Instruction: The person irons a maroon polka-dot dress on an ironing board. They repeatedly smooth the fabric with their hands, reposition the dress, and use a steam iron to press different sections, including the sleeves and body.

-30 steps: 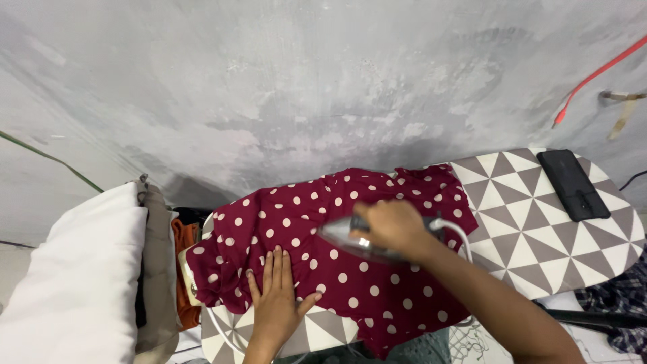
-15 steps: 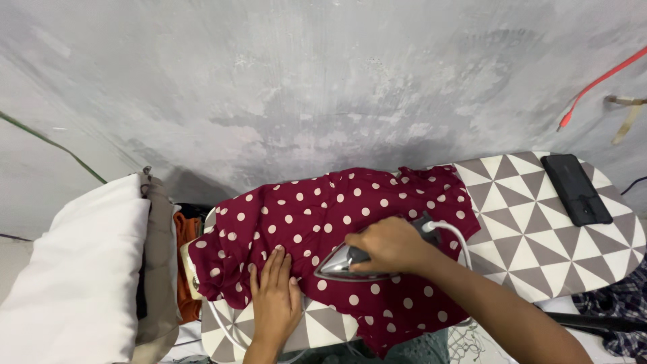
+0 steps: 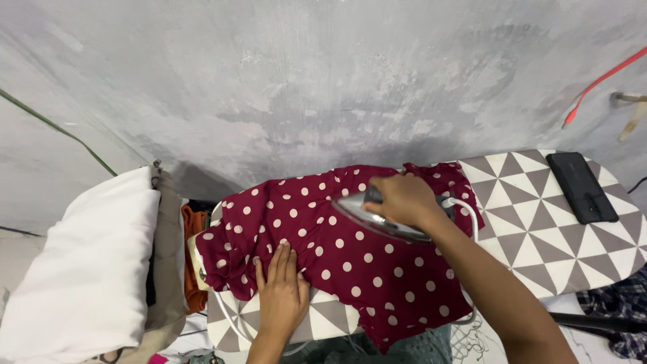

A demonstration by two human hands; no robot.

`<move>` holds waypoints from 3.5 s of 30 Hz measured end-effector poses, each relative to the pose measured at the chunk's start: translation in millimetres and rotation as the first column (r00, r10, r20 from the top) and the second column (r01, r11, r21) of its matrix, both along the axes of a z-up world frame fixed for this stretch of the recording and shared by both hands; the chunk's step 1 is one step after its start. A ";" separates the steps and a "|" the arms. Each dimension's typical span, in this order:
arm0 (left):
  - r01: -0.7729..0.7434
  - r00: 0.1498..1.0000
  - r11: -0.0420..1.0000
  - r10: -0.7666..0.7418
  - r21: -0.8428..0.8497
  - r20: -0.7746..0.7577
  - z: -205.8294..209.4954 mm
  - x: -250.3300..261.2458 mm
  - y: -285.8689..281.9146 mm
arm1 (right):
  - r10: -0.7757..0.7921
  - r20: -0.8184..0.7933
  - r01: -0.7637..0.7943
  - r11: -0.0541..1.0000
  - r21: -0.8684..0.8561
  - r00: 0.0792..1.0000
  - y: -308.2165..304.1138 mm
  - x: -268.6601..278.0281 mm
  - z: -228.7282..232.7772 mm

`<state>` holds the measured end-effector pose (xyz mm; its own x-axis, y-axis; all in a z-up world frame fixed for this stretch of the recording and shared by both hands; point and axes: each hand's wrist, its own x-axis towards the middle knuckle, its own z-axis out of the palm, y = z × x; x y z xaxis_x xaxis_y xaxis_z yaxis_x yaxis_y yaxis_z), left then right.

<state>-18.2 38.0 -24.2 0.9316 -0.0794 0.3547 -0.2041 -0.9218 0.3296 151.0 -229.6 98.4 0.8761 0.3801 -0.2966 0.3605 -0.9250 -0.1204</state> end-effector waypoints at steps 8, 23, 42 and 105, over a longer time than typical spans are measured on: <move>-0.006 1.000 1.000 0.006 -0.013 0.002 -0.8 1.7 -0.8 | 0.110 -0.009 -0.109 0.992 0.063 0.994 -4.1 -69.8 -5.1; 0.034 0.984 0.992 -0.013 0.118 -0.179 22.2 -3.6 -7.7 | -0.690 0.246 0.670 0.723 0.172 0.681 -200.0 -106.8 13.9; 0.713 0.607 0.627 -0.776 -0.314 -0.171 33.3 -19.0 -63.2 | -0.935 0.238 -0.237 0.177 0.955 0.264 -275.9 -165.4 -101.9; 0.566 0.785 0.777 -0.405 -0.276 0.470 71.6 -21.1 -153.7 | -0.426 -0.131 0.101 -0.091 0.991 0.895 -39.2 -241.3 -25.8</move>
